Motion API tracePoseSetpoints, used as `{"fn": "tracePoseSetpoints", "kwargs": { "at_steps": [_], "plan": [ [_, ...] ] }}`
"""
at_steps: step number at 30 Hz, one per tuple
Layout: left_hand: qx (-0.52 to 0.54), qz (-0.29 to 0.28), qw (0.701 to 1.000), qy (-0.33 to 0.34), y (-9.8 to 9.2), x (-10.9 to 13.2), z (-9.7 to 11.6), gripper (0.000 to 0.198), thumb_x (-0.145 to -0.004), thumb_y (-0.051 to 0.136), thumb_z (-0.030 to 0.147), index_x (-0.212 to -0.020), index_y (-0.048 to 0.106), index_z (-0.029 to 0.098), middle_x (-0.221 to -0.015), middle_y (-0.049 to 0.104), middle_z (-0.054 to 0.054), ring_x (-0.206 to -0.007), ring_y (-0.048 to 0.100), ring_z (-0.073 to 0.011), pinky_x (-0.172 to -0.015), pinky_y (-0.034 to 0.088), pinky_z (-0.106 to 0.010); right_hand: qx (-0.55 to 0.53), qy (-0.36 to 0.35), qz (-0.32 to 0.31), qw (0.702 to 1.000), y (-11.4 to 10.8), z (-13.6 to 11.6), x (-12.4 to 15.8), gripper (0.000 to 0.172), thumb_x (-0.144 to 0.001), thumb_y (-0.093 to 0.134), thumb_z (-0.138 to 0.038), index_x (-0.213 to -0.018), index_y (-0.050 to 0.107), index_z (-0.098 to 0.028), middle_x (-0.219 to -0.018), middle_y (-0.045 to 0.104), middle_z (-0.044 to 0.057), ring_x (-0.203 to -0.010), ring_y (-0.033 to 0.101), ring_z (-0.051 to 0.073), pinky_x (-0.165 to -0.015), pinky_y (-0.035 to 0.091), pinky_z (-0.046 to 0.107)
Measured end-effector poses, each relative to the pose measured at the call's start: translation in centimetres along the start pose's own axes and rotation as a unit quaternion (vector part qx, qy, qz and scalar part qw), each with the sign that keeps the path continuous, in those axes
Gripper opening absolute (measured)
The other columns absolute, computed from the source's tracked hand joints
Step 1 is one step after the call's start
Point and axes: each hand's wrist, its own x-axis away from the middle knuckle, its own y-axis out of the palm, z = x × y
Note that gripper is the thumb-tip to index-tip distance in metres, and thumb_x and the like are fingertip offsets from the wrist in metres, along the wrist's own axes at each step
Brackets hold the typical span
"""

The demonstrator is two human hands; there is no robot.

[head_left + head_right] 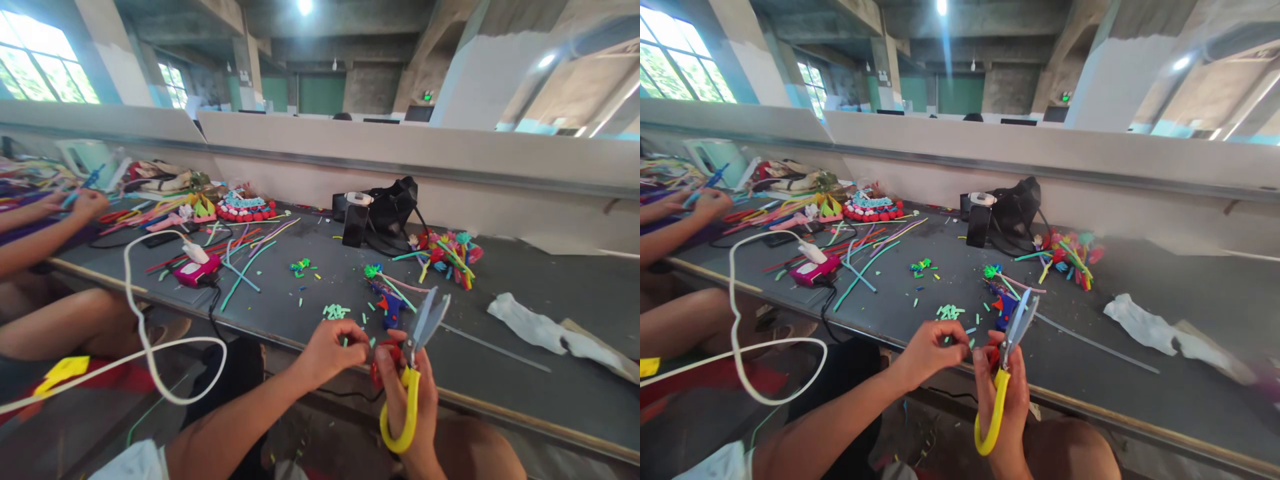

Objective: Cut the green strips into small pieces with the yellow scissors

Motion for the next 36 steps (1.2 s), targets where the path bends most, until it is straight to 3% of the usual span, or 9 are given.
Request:
{"fn": "tracePoseSetpoints", "kwargs": {
  "at_steps": [4,7,9,15,22,36],
  "plan": [
    [0.235,0.054,0.969,-0.048,-1.0,-0.6,0.8,0.011,-0.063,0.077,0.024,-0.065,0.071,0.015,-0.060,0.059,0.000,-0.060,0.046,-0.0110,-0.064,0.035,-0.026,0.084,-0.075,-0.021,0.993,0.2,0.2,0.5,0.032,-0.089,0.059,-0.045,-0.111,0.061,-0.021,-0.076,0.063,-0.001,-0.062,0.062,0.014,-0.061,0.050,0.024],
    [0.325,0.068,0.943,-0.034,-1.7,-0.8,1.2,0.010,-0.062,0.079,0.022,-0.066,0.072,0.015,-0.064,0.062,-0.001,-0.065,0.051,-0.0110,-0.072,0.038,-0.026,0.120,-0.156,-0.043,0.979,0.7,0.9,1.0,0.028,-0.089,0.060,-0.040,-0.108,0.063,-0.019,-0.086,0.069,0.002,-0.067,0.066,0.015,-0.064,0.053,0.023],
    [0.351,0.066,0.934,-0.023,-1.9,-0.8,1.2,0.010,-0.063,0.080,0.021,-0.068,0.073,0.015,-0.066,0.064,-0.001,-0.067,0.053,-0.0110,-0.075,0.039,-0.026,0.130,-0.171,-0.064,0.975,1.0,1.5,1.5,0.027,-0.090,0.059,-0.037,-0.110,0.062,-0.019,-0.091,0.071,0.003,-0.071,0.068,0.015,-0.066,0.053,0.023],
    [0.329,0.048,0.943,-0.004,-1.8,-0.6,1.2,0.007,-0.066,0.077,0.020,-0.069,0.074,0.014,-0.066,0.063,-0.002,-0.066,0.051,-0.0117,-0.071,0.039,-0.026,0.153,-0.189,-0.101,0.965,1.1,2.4,2.2,0.023,-0.091,0.060,-0.030,-0.112,0.061,-0.021,-0.089,0.072,0.001,-0.072,0.069,0.014,-0.067,0.053,0.020],
    [0.306,0.044,0.951,-0.002,-2.2,-0.7,1.1,0.007,-0.066,0.077,0.021,-0.068,0.073,0.015,-0.065,0.061,-0.001,-0.065,0.049,-0.0116,-0.069,0.037,-0.027,0.171,-0.187,-0.101,0.962,0.8,2.4,2.1,0.021,-0.093,0.058,-0.032,-0.110,0.063,-0.021,-0.083,0.071,-0.001,-0.068,0.068,0.012,-0.064,0.050,0.018],
    [0.282,0.053,0.958,-0.016,-2.6,-0.9,1.1,0.009,-0.062,0.078,0.021,-0.065,0.071,0.015,-0.064,0.059,0.000,-0.064,0.047,-0.0109,-0.068,0.035,-0.027,0.205,-0.208,-0.096,0.952,0.3,3.8,2.0,0.025,-0.091,0.057,-0.028,-0.113,0.066,-0.020,-0.094,0.075,0.003,-0.077,0.072,0.015,-0.070,0.052,0.019]
  ]
}}
